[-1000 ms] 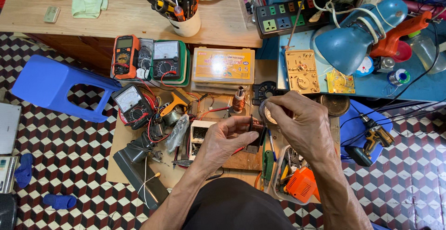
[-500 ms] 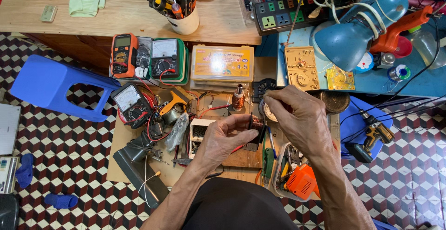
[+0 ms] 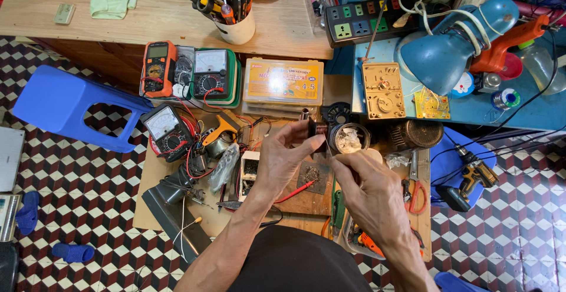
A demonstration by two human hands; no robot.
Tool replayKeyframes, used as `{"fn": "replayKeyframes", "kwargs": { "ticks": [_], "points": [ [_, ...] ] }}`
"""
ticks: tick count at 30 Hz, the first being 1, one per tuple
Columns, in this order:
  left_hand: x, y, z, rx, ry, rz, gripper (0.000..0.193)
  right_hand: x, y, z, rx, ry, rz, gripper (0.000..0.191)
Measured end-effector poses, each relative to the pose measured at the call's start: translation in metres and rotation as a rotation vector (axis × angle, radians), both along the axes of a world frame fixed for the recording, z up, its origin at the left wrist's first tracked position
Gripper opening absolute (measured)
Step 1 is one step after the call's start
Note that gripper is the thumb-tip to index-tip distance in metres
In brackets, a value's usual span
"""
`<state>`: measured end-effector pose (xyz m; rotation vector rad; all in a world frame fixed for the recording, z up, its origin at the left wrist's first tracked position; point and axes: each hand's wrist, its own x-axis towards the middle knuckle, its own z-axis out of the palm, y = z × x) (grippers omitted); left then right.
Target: The person winds copper wire around a small cylindrical core held in the left hand, using the right hand to guide and tighten the turns. The person repeatedly rotates the core and adjusts the wire to maintain even spacing. The person occasionally pauses to inspect the winding and reposition the core.
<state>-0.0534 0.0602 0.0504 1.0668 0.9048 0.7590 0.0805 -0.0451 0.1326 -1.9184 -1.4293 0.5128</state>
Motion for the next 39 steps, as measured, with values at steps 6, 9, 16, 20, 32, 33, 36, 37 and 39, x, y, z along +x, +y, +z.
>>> {"fn": "replayKeyframes", "kwargs": {
  "ticks": [6,9,16,20,32,33,36,37,39],
  "points": [
    [0.001,0.007,0.013,-0.108,-0.17,-0.149,0.056,-0.007,-0.02,-0.015,-0.149,0.297,-0.259,0.023],
    [0.004,0.012,0.017,-0.175,-0.125,-0.116,0.058,-0.003,-0.022,-0.024,-0.207,0.382,-0.273,0.024],
    [0.002,0.01,0.029,-0.158,-0.167,-0.094,0.053,-0.005,-0.022,-0.034,-0.131,0.385,-0.226,0.025],
    [0.002,0.008,0.033,-0.138,-0.218,-0.101,0.048,-0.005,-0.022,-0.033,-0.117,0.38,-0.214,0.026],
    [-0.001,0.007,0.032,-0.159,-0.212,-0.103,0.048,-0.001,-0.02,-0.047,-0.127,0.383,-0.171,0.027],
    [-0.001,0.008,0.032,-0.166,-0.218,-0.101,0.048,-0.001,-0.02,-0.049,-0.121,0.385,-0.163,0.027],
    [-0.002,0.008,0.031,-0.15,-0.207,-0.098,0.049,0.0,-0.021,-0.052,-0.119,0.382,-0.165,0.028],
    [-0.002,0.008,0.031,-0.149,-0.202,-0.095,0.05,0.0,-0.021,-0.054,-0.159,0.39,-0.177,0.028],
    [-0.002,0.008,0.031,-0.145,-0.193,-0.091,0.05,0.002,-0.02,-0.057,-0.239,0.405,-0.203,0.028]
  ]
}}
